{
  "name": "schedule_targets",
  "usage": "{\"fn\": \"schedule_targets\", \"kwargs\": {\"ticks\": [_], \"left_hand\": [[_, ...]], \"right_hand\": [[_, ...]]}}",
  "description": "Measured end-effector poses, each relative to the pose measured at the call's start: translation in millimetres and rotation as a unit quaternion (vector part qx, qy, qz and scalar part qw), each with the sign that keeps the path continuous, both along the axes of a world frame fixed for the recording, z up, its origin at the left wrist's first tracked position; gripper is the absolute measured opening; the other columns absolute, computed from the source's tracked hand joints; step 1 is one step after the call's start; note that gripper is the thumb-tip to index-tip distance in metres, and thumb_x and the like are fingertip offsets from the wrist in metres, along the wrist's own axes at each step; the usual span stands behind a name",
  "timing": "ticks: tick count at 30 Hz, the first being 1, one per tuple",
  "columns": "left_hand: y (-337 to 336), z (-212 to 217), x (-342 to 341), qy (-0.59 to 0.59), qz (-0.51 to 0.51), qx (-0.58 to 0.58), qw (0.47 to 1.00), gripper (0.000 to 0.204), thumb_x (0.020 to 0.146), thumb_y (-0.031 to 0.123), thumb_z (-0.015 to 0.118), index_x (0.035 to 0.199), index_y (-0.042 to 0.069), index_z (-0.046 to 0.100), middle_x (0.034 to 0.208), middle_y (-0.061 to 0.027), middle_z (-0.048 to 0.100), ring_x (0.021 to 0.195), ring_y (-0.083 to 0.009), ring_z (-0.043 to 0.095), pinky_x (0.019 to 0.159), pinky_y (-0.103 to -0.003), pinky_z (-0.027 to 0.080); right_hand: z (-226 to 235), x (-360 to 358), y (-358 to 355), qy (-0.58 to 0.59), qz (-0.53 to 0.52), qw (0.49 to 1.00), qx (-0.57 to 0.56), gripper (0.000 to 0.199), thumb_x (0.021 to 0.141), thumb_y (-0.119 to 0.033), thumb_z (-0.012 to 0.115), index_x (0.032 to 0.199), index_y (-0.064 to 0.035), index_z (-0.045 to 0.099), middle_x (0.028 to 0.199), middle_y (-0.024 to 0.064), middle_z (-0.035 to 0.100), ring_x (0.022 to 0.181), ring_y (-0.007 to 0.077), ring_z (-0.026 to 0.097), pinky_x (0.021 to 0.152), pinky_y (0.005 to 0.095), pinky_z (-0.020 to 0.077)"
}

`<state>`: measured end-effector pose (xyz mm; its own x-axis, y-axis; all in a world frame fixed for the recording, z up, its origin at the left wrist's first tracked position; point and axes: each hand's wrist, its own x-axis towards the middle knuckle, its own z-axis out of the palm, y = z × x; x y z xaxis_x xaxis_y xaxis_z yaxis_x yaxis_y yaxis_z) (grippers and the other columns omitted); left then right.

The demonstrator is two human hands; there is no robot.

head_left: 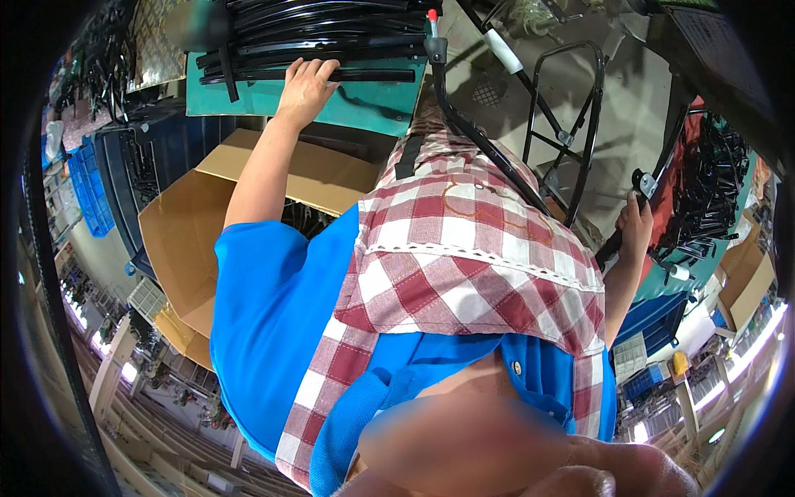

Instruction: The person assembles a black metal frame by inserting white foam sleeves onto the frame's legs and connecting various metal rods. The person handles the frame and rods by hand, repeatedly adjusting and fitting components together.

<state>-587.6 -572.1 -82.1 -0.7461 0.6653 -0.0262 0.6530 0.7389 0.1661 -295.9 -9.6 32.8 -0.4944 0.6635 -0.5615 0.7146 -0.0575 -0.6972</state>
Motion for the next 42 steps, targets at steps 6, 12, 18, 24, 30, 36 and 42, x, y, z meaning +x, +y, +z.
{"fn": "schedule_targets", "kwargs": {"ticks": [6, 12, 18, 24, 30, 36, 42], "left_hand": [[25.5, 48.4, 4.8, -0.048, -0.062, 0.040, 0.996, 0.035, 0.085, 0.017, 0.071, 0.116, 0.009, 0.057, 0.100, -0.0097, 0.060, 0.099, -0.0326, 0.058, 0.089, -0.043, 0.045], [49.0, 106.9, 10.8, -0.017, -0.007, 0.165, 0.986, 0.037, 0.081, 0.018, 0.075, 0.111, 0.006, 0.059, 0.094, -0.0098, 0.061, 0.085, -0.0321, 0.057, 0.078, -0.041, 0.046], [90.9, 170.8, 15.9, -0.166, 0.026, 0.362, 0.917, 0.052, 0.102, 0.048, 0.046, 0.121, 0.000, 0.055, 0.078, -0.0068, 0.054, 0.070, -0.0185, 0.052, 0.066, -0.030, 0.044], [137.2, 196.6, 5.6, -0.375, -0.011, 0.287, 0.882, 0.038, 0.101, 0.039, 0.052, 0.109, 0.002, 0.056, 0.082, 0.0013, 0.050, 0.070, -0.0067, 0.045, 0.062, -0.022, 0.038], [158.5, 222.7, -4.8, -0.383, -0.066, 0.238, 0.890, 0.033, 0.095, 0.030, 0.066, 0.106, 0.001, 0.056, 0.078, -0.0009, 0.052, 0.068, -0.0112, 0.047, 0.063, -0.027, 0.042], [190.3, 211.8, 0.8, -0.130, -0.166, 0.050, 0.976, 0.030, 0.088, 0.027, 0.068, 0.109, 0.007, 0.061, 0.087, -0.0119, 0.063, 0.077, -0.0326, 0.061, 0.069, -0.040, 0.048], [215.9, 195.9, 5.0, -0.019, -0.244, 0.002, 0.970, 0.029, 0.088, 0.033, 0.066, 0.103, 0.010, 0.057, 0.080, -0.0076, 0.061, 0.076, -0.0304, 0.062, 0.068, -0.040, 0.049]], "right_hand": [[-5.6, 3.1, 4.6, 0.025, 0.006, 1.000, -0.015, 0.018, 0.098, -0.021, 0.061, 0.088, -0.0105, 0.050, 0.062, -0.0077, 0.038, 0.050, 0.0030, 0.035, 0.044, 0.0208, 0.0274], [-7.4, 0.6, 5.8, 0.019, 0.010, 1.000, -0.003, 0.016, 0.099, -0.021, 0.059, 0.090, -0.0105, 0.052, 0.062, -0.0083, 0.038, 0.049, 0.0025, 0.035, 0.044, 0.0208, 0.0280], [-19.4, 5.1, 20.9, -0.014, 0.053, 0.997, 0.046, 0.020, 0.097, -0.024, 0.062, 0.088, -0.0081, 0.054, 0.062, -0.0047, 0.045, 0.050, 0.0062, 0.043, 0.046, 0.0237, 0.0344], [-16.2, 8.0, 29.1, 0.000, 0.056, 0.997, 0.046, 0.021, 0.097, -0.024, 0.063, 0.088, -0.0073, 0.054, 0.061, -0.0044, 0.046, 0.050, 0.0063, 0.044, 0.046, 0.0243, 0.0354], [-9.4, 2.1, 13.1, 0.006, 0.033, 0.999, 0.014, 0.021, 0.096, -0.027, 0.064, 0.089, -0.0077, 0.057, 0.063, -0.0071, 0.044, 0.052, 0.0044, 0.041, 0.047, 0.0232, 0.0310], [-26.0, 3.0, 12.2, 0.008, 0.066, 0.996, 0.056, 0.024, 0.094, -0.028, 0.065, 0.089, -0.0065, 0.057, 0.063, -0.0071, 0.045, 0.053, 0.0045, 0.040, 0.048, 0.0244, 0.0307], [-13.4, -5.0, -4.7, 0.007, 0.055, 0.997, 0.049, 0.023, 0.095, -0.027, 0.064, 0.088, -0.0068, 0.056, 0.064, -0.0063, 0.045, 0.053, 0.0048, 0.040, 0.049, 0.0238, 0.0325]]}}
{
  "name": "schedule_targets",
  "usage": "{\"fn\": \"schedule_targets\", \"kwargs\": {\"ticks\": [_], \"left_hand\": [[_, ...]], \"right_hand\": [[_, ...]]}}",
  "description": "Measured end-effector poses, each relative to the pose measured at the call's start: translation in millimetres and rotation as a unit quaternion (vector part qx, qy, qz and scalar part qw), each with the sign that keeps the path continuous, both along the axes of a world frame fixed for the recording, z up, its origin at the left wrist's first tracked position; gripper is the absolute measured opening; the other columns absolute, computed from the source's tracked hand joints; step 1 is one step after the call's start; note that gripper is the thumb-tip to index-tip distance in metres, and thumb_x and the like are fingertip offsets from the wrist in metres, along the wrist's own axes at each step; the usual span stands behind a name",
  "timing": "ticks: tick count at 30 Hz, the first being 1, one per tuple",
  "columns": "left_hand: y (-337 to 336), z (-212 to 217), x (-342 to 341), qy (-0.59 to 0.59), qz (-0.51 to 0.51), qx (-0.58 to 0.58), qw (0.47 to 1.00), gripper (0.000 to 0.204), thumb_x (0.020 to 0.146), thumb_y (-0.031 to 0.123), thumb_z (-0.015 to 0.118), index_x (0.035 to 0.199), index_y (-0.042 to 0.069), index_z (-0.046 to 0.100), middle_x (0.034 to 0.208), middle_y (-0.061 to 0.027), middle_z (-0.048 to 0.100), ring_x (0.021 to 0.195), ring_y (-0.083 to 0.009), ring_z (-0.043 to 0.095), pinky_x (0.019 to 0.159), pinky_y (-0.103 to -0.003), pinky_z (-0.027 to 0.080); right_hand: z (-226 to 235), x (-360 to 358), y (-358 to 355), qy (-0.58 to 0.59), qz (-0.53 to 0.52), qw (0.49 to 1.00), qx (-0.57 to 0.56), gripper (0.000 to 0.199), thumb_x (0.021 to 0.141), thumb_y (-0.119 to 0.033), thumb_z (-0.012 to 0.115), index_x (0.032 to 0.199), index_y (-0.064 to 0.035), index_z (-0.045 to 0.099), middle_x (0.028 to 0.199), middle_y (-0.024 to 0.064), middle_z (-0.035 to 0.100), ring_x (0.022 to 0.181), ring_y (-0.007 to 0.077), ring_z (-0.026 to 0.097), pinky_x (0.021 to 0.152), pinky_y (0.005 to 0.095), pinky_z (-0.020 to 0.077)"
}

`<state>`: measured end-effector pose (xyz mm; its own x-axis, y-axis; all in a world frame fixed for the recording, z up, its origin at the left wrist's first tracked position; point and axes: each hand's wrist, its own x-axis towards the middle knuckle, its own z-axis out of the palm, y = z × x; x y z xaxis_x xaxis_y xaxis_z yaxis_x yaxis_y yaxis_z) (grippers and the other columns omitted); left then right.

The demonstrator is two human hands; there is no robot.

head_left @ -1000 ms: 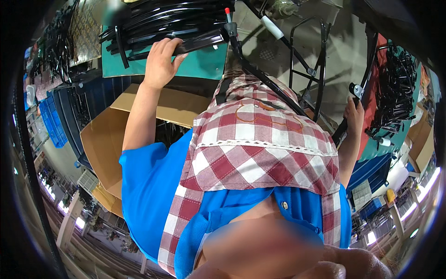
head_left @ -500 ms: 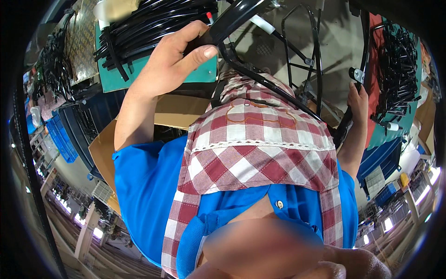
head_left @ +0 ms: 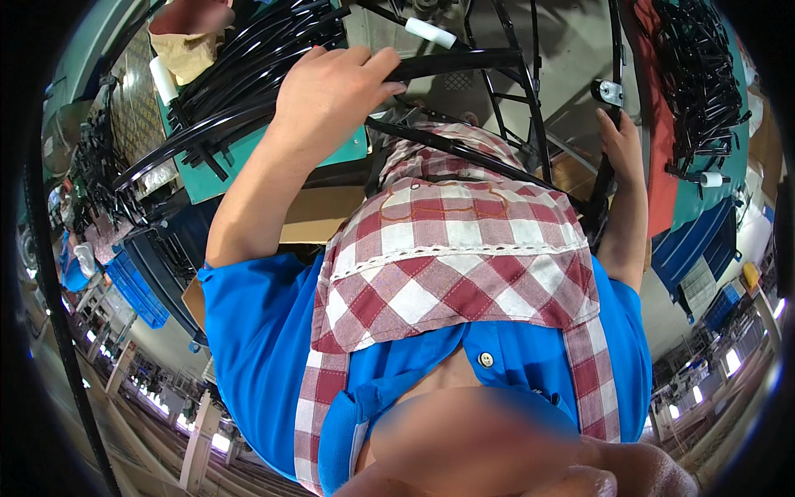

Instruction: The person assembles a black metal frame by inserting white foam sleeves onto the frame's legs and connecting various metal rods. The person handles the frame and rods by hand, repeatedly adjusting and fitting components together.

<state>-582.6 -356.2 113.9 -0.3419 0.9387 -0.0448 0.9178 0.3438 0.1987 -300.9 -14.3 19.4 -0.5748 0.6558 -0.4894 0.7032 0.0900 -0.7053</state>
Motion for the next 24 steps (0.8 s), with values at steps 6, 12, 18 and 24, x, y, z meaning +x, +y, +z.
{"fn": "schedule_targets", "kwargs": {"ticks": [6, 12, 18, 24], "left_hand": [[2.6, 4.0, -6.8, 0.012, -0.008, 0.013, 1.000, 0.033, 0.087, 0.038, 0.067, 0.102, 0.010, 0.057, 0.078, -0.0081, 0.060, 0.070, -0.0303, 0.062, 0.066, -0.040, 0.049], [-4.0, 2.4, -5.3, 0.028, -0.013, 0.001, 1.000, 0.036, 0.084, 0.038, 0.069, 0.107, 0.011, 0.058, 0.081, -0.0082, 0.060, 0.072, -0.0306, 0.062, 0.067, -0.039, 0.049], [-11.8, 21.4, -18.0, 0.080, -0.002, 0.073, 0.994, 0.041, 0.082, 0.030, 0.072, 0.114, 0.008, 0.058, 0.092, -0.0083, 0.063, 0.082, -0.0306, 0.062, 0.071, -0.042, 0.049], [-35.2, 65.0, -54.1, 0.065, 0.168, 0.406, 0.896, 0.022, 0.094, 0.022, 0.060, 0.106, 0.004, 0.061, 0.073, -0.0080, 0.065, 0.059, -0.0200, 0.059, 0.073, -0.034, 0.051]], "right_hand": [[-2.9, -6.8, -17.4, 0.023, 0.002, 1.000, -0.006, 0.020, 0.096, -0.025, 0.064, 0.090, -0.0086, 0.055, 0.064, -0.0080, 0.043, 0.052, 0.0027, 0.038, 0.046, 0.0216, 0.0298], [-5.4, -12.7, -23.7, 0.041, -0.004, 0.999, -0.015, 0.020, 0.095, -0.025, 0.065, 0.090, -0.0079, 0.055, 0.064, -0.0079, 0.043, 0.052, 0.0025, 0.038, 0.046, 0.0210, 0.0302], [-14.0, -16.7, -21.1, 0.029, 0.009, 1.000, 0.006, 0.023, 0.094, -0.027, 0.066, 0.090, -0.0063, 0.057, 0.065, -0.0059, 0.047, 0.054, 0.0047, 0.042, 0.049, 0.0232, 0.0334], [-26.3, -15.7, -15.6, 0.019, 0.011, 0.999, 0.036, 0.031, 0.091, -0.033, 0.067, 0.088, -0.0033, 0.058, 0.066, -0.0015, 0.051, 0.059, 0.0097, 0.047, 0.055, 0.0277, 0.0389]]}}
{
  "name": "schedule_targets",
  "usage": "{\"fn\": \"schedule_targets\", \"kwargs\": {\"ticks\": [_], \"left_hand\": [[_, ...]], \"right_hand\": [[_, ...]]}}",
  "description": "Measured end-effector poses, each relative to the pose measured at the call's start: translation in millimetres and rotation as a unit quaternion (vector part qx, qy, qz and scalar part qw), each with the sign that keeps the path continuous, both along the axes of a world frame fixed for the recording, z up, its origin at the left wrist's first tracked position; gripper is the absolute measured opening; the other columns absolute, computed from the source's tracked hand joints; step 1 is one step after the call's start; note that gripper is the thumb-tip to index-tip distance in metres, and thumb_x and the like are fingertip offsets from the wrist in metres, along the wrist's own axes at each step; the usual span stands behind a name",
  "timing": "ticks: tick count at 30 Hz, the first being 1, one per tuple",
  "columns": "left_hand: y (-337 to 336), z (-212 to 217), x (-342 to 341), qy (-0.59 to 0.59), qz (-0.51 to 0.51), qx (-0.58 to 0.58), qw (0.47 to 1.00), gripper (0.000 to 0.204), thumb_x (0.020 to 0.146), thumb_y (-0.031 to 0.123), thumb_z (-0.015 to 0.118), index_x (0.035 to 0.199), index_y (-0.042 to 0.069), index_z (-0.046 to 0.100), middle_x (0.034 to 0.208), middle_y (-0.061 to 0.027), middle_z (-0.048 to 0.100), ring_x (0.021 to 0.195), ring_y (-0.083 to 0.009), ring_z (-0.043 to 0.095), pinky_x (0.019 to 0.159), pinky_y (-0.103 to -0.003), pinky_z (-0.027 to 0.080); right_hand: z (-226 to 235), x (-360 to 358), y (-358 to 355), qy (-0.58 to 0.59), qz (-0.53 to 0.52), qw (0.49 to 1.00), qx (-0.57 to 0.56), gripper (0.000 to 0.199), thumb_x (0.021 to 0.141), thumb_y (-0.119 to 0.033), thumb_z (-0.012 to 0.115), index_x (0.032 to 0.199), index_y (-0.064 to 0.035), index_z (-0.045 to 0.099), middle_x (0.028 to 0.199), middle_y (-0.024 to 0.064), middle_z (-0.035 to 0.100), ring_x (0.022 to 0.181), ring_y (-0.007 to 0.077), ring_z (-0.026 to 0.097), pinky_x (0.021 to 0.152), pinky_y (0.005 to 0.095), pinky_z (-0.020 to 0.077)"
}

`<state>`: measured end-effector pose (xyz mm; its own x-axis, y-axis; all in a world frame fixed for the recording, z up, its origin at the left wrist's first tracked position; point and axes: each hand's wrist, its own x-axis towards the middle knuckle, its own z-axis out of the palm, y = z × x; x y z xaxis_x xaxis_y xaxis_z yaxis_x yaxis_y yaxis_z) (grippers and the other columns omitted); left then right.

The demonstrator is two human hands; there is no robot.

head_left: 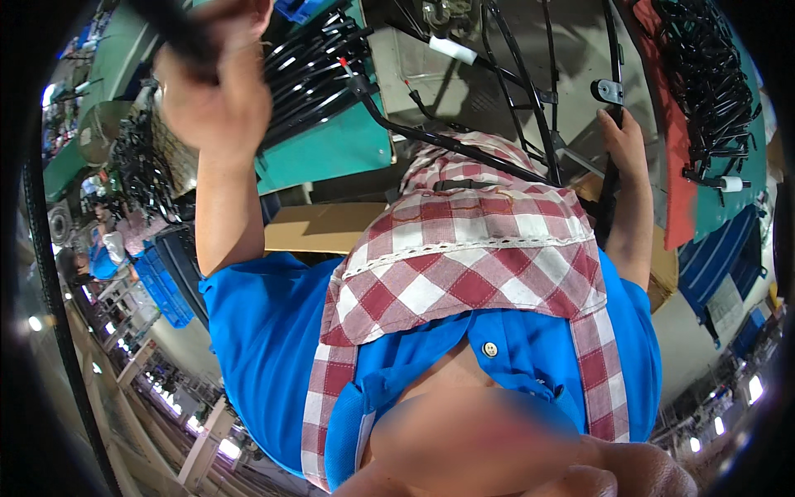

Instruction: The person assembles a black metal frame by inserting white foam sleeves onto the frame's legs and connecting various metal rods. The person handles the frame and rods by hand, repeatedly adjusting and fitting components together.

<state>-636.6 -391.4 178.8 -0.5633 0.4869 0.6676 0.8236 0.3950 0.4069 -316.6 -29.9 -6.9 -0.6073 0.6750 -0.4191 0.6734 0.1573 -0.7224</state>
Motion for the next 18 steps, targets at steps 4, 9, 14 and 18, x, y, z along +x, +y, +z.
{"fn": "schedule_targets", "kwargs": {"ticks": [4, 9, 14, 18], "left_hand": [[-12.1, 37.0, -27.7, -0.015, -0.108, 0.227, 0.968, 0.038, 0.101, 0.034, 0.038, 0.100, 0.003, 0.059, 0.067, -0.0122, 0.061, 0.057, -0.0250, 0.060, 0.073, -0.045, 0.055], [-20.6, 51.3, -36.4, -0.199, -0.207, 0.351, 0.891, 0.061, 0.100, 0.058, 0.035, 0.100, 0.003, 0.060, 0.085, -0.0187, 0.068, 0.076, -0.0310, 0.066, 0.078, -0.047, 0.054], [-17.3, -5.6, -50.7, -0.432, -0.038, 0.280, 0.856, 0.061, 0.101, 0.054, 0.035, 0.103, 0.000, 0.063, 0.097, -0.0225, 0.069, 0.092, -0.0349, 0.066, 0.076, -0.038, 0.049], [-12.8, -60.3, -28.2, -0.566, -0.105, 0.335, 0.746, 0.049, 0.103, 0.046, 0.038, 0.101, 0.003, 0.060, 0.093, -0.0237, 0.068, 0.073, -0.0256, 0.060, 0.062, -0.031, 0.044]], "right_hand": [[-5.3, -14.9, -5.5, -0.003, -0.002, 1.000, -0.006, 0.033, 0.090, -0.035, 0.067, 0.088, -0.0027, 0.057, 0.067, -0.0007, 0.051, 0.060, 0.0108, 0.047, 0.056, 0.0282, 0.0395], [-8.8, -11.2, -7.5, 0.011, -0.002, 1.000, -0.016, 0.030, 0.093, -0.033, 0.065, 0.085, -0.0053, 0.054, 0.064, -0.0047, 0.046, 0.057, 0.0074, 0.044, 0.052, 0.0260, 0.0351], [-9.1, -4.2, -0.1, -0.013, 0.005, 1.000, -0.020, 0.032, 0.092, -0.034, 0.066, 0.087, -0.0035, 0.055, 0.066, -0.0031, 0.048, 0.060, 0.0091, 0.044, 0.055, 0.0277, 0.0368], [0.3, -3.7, -0.3, -0.012, 0.020, 1.000, -0.005, 0.034, 0.091, -0.035, 0.066, 0.089, -0.0020, 0.056, 0.068, -0.0016, 0.049, 0.062, 0.0105, 0.045, 0.057, 0.0287, 0.0384]]}}
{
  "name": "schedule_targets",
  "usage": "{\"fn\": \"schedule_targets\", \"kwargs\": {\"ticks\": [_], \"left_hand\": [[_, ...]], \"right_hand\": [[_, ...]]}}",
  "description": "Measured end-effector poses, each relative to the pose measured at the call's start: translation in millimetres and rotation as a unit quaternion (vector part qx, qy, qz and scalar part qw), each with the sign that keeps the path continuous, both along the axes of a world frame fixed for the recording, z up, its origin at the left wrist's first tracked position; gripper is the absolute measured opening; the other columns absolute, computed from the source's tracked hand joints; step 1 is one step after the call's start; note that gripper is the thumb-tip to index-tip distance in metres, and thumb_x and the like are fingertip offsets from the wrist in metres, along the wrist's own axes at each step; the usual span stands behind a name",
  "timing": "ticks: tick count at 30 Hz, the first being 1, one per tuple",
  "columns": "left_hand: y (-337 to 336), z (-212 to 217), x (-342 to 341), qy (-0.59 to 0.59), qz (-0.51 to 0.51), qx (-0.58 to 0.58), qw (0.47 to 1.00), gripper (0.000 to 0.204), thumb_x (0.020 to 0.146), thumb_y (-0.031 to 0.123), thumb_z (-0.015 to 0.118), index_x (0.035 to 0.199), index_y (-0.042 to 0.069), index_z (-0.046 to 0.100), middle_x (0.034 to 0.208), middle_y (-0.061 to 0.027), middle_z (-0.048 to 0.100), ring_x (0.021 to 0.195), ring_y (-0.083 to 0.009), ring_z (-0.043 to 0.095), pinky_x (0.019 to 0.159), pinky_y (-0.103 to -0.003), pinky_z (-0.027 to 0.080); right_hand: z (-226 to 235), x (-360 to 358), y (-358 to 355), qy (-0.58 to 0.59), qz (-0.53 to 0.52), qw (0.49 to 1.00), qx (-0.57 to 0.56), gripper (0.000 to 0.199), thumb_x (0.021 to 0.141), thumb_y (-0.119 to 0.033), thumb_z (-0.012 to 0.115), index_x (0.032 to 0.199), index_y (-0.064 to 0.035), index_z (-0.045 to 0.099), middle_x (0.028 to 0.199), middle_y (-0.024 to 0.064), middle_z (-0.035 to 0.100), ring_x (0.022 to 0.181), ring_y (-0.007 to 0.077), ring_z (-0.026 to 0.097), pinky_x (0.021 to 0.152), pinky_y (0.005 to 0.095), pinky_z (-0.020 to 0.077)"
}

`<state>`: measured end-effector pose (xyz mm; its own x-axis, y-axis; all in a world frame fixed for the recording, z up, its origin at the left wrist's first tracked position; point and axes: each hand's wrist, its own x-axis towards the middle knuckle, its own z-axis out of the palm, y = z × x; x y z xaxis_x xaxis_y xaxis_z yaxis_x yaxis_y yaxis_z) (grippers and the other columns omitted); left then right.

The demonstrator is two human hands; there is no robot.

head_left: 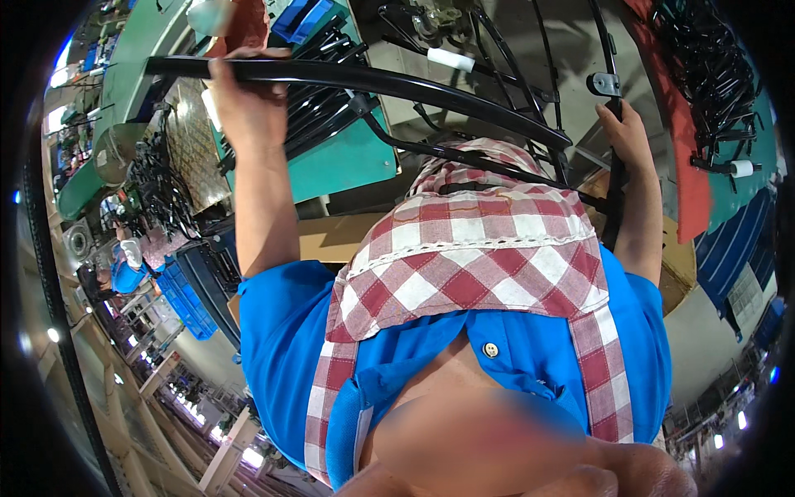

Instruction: The person assembles a black metal frame by inserting white foam sleeves onto the frame's legs and connecting various metal rods. The person handles the frame and rods by hand, repeatedly adjusting and fitting components together.

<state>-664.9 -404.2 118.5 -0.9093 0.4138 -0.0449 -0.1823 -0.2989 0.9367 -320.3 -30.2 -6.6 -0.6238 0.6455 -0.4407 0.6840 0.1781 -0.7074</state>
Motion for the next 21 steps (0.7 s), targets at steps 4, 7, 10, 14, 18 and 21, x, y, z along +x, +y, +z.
{"fn": "schedule_targets", "kwargs": {"ticks": [4, 7, 10, 14, 18, 21], "left_hand": [[7.6, -60.0, 14.3, -0.157, -0.054, 0.106, 0.980, 0.043, 0.105, 0.042, 0.037, 0.101, 0.004, 0.058, 0.099, -0.0267, 0.067, 0.069, -0.0222, 0.055, 0.063, -0.031, 0.045], [26.3, -85.8, 34.9, -0.161, -0.049, 0.116, 0.979, 0.047, 0.105, 0.046, 0.036, 0.104, 0.004, 0.058, 0.105, -0.0273, 0.067, 0.071, -0.0218, 0.056, 0.067, -0.031, 0.047], [36.6, -98.5, 49.9, -0.170, -0.050, 0.120, 0.977, 0.049, 0.106, 0.047, 0.032, 0.106, 0.004, 0.055, 0.113, -0.0292, 0.064, 0.073, -0.0208, 0.056, 0.071, -0.030, 0.048], [51.0, -106.3, 63.8, -0.217, -0.040, 0.104, 0.970, 0.048, 0.106, 0.046, 0.032, 0.111, 0.002, 0.051, 0.117, -0.0297, 0.063, 0.079, -0.0207, 0.058, 0.073, -0.032, 0.049], [51.8, -122.1, 75.4, -0.215, -0.117, 0.130, 0.961, 0.047, 0.104, 0.048, 0.038, 0.114, 0.006, 0.056, 0.124, -0.0281, 0.060, 0.090, -0.0221, 0.059, 0.079, -0.033, 0.048], [52.1, -125.3, 77.2, -0.230, -0.138, 0.137, 0.954, 0.045, 0.105, 0.045, 0.037, 0.114, 0.006, 0.056, 0.123, -0.0292, 0.060, 0.088, -0.0217, 0.059, 0.080, -0.034, 0.049]], "right_hand": [[12.4, 1.2, 3.1, -0.012, 0.007, 1.000, -0.004, 0.034, 0.090, -0.033, 0.068, 0.093, -0.0008, 0.057, 0.071, -0.0003, 0.051, 0.065, 0.0108, 0.047, 0.059, 0.0284, 0.0400], [7.1, 8.3, 3.6, 0.085, 0.017, 0.996, 0.018, 0.032, 0.091, -0.032, 0.068, 0.099, -0.0018, 0.060, 0.074, 0.0005, 0.054, 0.067, 0.0099, 0.048, 0.060, 0.0280, 0.0403], [50.8, -1.8, -28.9, 0.140, -0.090, 0.982, -0.085, 0.027, 0.097, -0.027, 0.060, 0.108, -0.0020, 0.062, 0.081, 0.0026, 0.059, 0.074, 0.0102, 0.053, 0.066, 0.0263, 0.0428], [21.7, 41.4, 0.7, 0.199, -0.045, 0.973, -0.110, 0.042, 0.103, -0.040, 0.046, 0.105, -0.0023, 0.064, 0.093, 0.0079, 0.066, 0.091, 0.0142, 0.059, 0.076, 0.0262, 0.0427], [27.1, 50.5, 13.6, 0.331, -0.036, 0.880, -0.339, 0.081, 0.098, -0.068, 0.021, 0.103, 0.0008, 0.064, 0.098, 0.0140, 0.066, 0.099, 0.0249, 0.058, 0.089, 0.0386, 0.0410], [38.9, 52.9, 9.0, 0.331, -0.114, 0.857, -0.379, 0.081, 0.099, -0.066, 0.022, 0.111, 0.0040, 0.062, 0.103, 0.0151, 0.065, 0.102, 0.0251, 0.058, 0.093, 0.0381, 0.0401]]}}
